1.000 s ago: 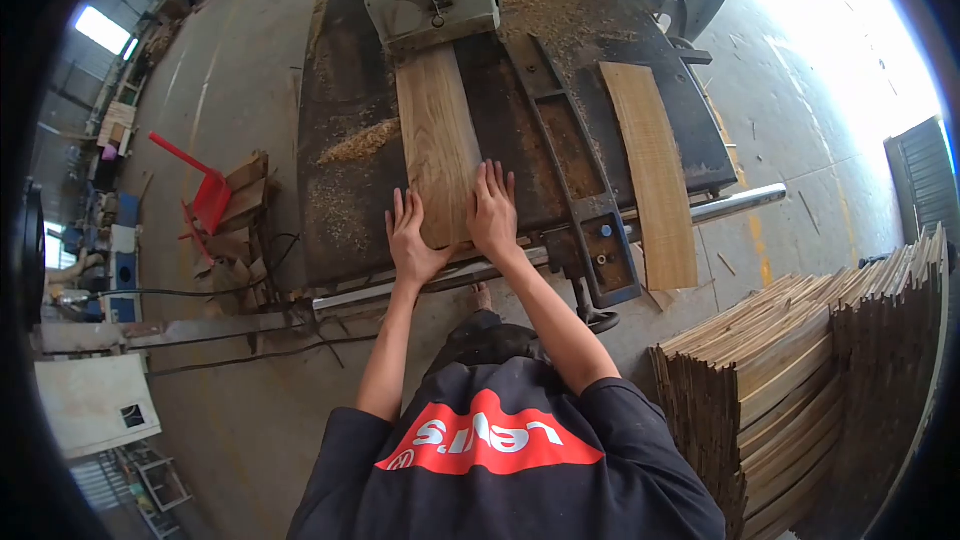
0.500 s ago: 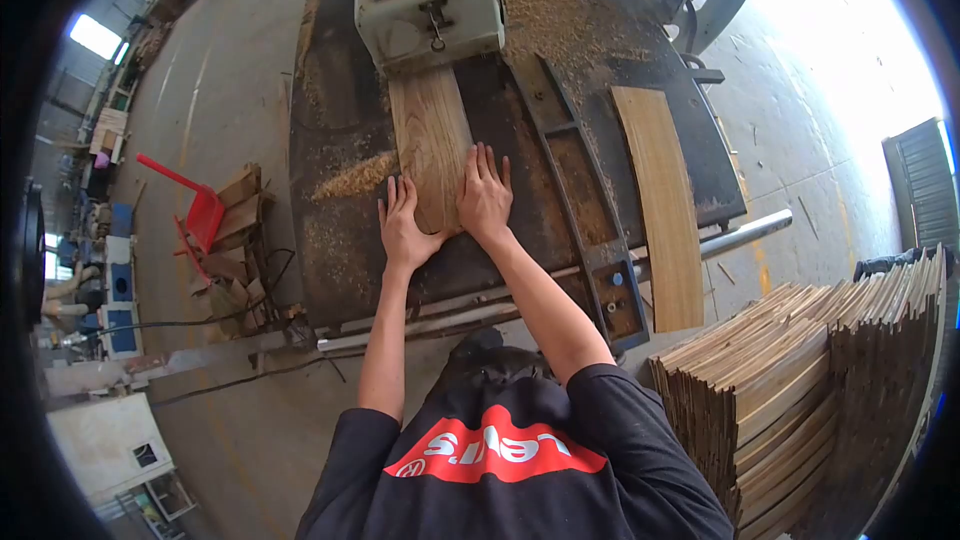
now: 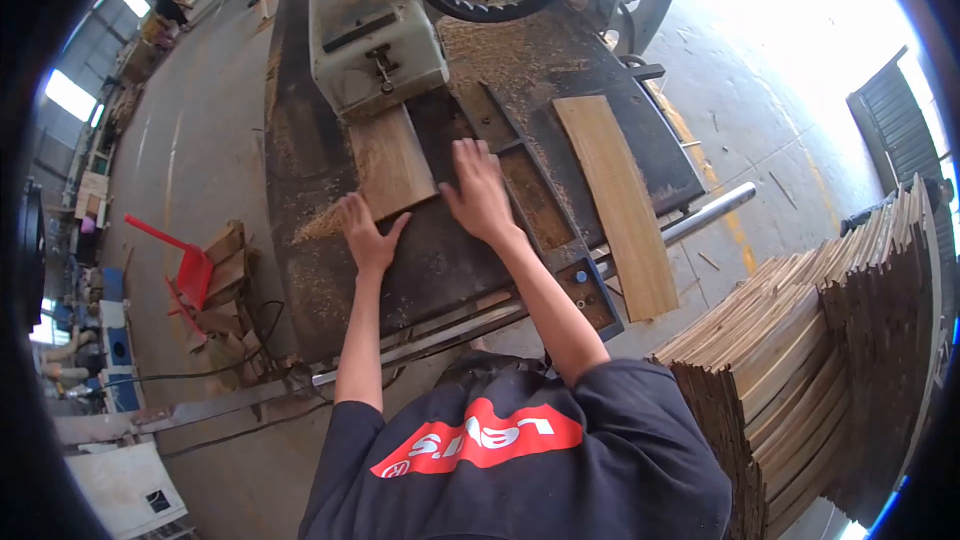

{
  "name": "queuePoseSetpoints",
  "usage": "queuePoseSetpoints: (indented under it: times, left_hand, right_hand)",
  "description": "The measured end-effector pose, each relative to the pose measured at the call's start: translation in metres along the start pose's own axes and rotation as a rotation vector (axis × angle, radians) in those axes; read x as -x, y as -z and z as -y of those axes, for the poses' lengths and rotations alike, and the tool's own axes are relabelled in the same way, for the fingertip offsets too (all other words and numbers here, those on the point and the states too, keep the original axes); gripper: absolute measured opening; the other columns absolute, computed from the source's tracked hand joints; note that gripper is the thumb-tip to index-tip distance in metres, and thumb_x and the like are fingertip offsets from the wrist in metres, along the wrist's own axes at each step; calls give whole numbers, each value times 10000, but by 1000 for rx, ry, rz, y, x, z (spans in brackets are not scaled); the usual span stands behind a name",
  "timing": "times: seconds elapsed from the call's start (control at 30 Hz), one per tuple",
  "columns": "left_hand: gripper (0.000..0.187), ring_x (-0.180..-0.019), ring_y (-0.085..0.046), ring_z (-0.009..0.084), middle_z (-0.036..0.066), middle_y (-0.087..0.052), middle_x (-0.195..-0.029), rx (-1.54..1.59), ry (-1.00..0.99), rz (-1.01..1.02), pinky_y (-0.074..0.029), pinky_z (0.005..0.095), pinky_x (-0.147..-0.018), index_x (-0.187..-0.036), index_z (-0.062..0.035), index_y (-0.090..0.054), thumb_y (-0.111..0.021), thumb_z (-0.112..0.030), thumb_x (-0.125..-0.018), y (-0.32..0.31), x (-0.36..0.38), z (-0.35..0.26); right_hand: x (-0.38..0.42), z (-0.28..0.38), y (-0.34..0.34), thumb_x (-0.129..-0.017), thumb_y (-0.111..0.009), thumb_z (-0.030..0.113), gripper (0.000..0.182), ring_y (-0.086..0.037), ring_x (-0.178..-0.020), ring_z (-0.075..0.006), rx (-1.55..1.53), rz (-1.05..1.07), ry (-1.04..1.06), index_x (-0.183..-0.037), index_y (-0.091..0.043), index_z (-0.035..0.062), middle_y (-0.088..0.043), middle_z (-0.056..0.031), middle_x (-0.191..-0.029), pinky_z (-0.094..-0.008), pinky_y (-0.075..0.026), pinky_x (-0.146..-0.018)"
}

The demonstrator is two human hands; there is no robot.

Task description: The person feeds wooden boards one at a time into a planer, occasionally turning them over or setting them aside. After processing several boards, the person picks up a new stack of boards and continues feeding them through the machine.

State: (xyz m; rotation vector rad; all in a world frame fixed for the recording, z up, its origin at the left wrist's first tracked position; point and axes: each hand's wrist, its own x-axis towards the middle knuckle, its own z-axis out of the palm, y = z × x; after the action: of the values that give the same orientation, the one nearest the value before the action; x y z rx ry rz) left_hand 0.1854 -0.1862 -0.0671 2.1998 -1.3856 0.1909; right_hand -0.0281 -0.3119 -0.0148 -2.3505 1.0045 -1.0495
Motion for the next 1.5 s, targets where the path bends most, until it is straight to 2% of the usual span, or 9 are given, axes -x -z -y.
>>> queuePoseSetpoints:
  times: [0.17,0.23,0.53,0.7,0.77,0.83,0.93,1.27,1.5]
  left_hand:
    - [1042,-1584,-206,382,236,-360,-1645,-143,-21,-111,-120,599,-1266,-1595,43,-329,-642,-685,-919,3,-8,-10]
    - [1011,-1581,-218,381,235,-367,-1641,-89,-44,-132,-124,607,-1262,-1582,34,-361,-650,-674,-921,-3,-8,-5]
    - [740,-1551,-296,375,214,-443,-1596,-22,-191,-261,-210,582,-1255,-1496,-4,-509,-711,-475,-963,4,16,-7]
    - [709,-1543,-315,393,204,-498,-1565,586,-62,-139,-265,505,-1240,-1468,17,-548,-802,-329,-904,51,111,-97]
    - [895,-1551,-298,394,220,-472,-1583,802,56,91,-246,490,-1246,-1512,29,-491,-879,-375,-814,78,149,-138]
    - [1156,-1573,-234,405,245,-383,-1635,913,30,288,-222,495,-1251,-1564,32,-404,-946,-483,-682,112,179,-177]
    - [1461,-1577,-213,414,242,-332,-1660,701,-65,353,-199,515,-1259,-1617,58,-239,-999,-530,-516,134,204,-210]
    - [1433,-1546,-170,536,333,-245,-1652,344,82,207,-199,561,-1262,-1615,94,-162,-994,-400,-559,117,210,-161]
    - [1405,-1558,-220,477,300,-387,-1603,199,34,236,-183,640,-1231,-1613,76,-217,-976,-465,-562,108,183,-117]
  right_hand:
    - [101,-80,142,-918,-755,386,854,-318,-1521,-446,549,-148,-300,-1598,-350,65,-359,-249,-1631,-568,-249,-1240]
    - [127,-78,190,-802,-838,501,1064,-327,-1517,-452,664,145,-879,-1634,-309,100,-299,-291,-1650,-583,-253,-1235]
    - [171,-90,225,-610,-899,546,1161,-618,-1239,-388,484,111,-792,-1565,-460,53,-626,-240,-1336,-484,-476,-1099]
    - [168,-75,244,-754,-779,652,929,-695,-1049,-261,-477,30,-1032,-1384,-640,-16,-705,-192,-1199,-418,-584,-887]
    - [166,-41,246,-817,-723,652,886,-696,-1018,-269,-687,107,-1090,-1387,-628,-19,-689,-210,-1236,-426,-593,-842]
    - [175,-23,223,-907,-602,640,839,-690,-977,-293,-1925,235,-996,-1438,-545,-6,-643,-248,-1314,-435,-596,-781]
    - [181,11,175,-926,-547,635,865,-691,-1027,-336,-2013,326,-958,-1518,-442,13,-606,-280,-1354,-484,-597,-825]
    - [181,32,73,-1052,-579,463,546,-676,-1146,-183,-1648,459,-1191,-1387,-625,35,-695,-112,-1286,-334,-549,-982]
    - [157,45,30,-982,-685,176,436,-589,-1286,-200,-839,158,-662,-1383,-640,9,-644,-170,-1396,-365,-459,-1084]
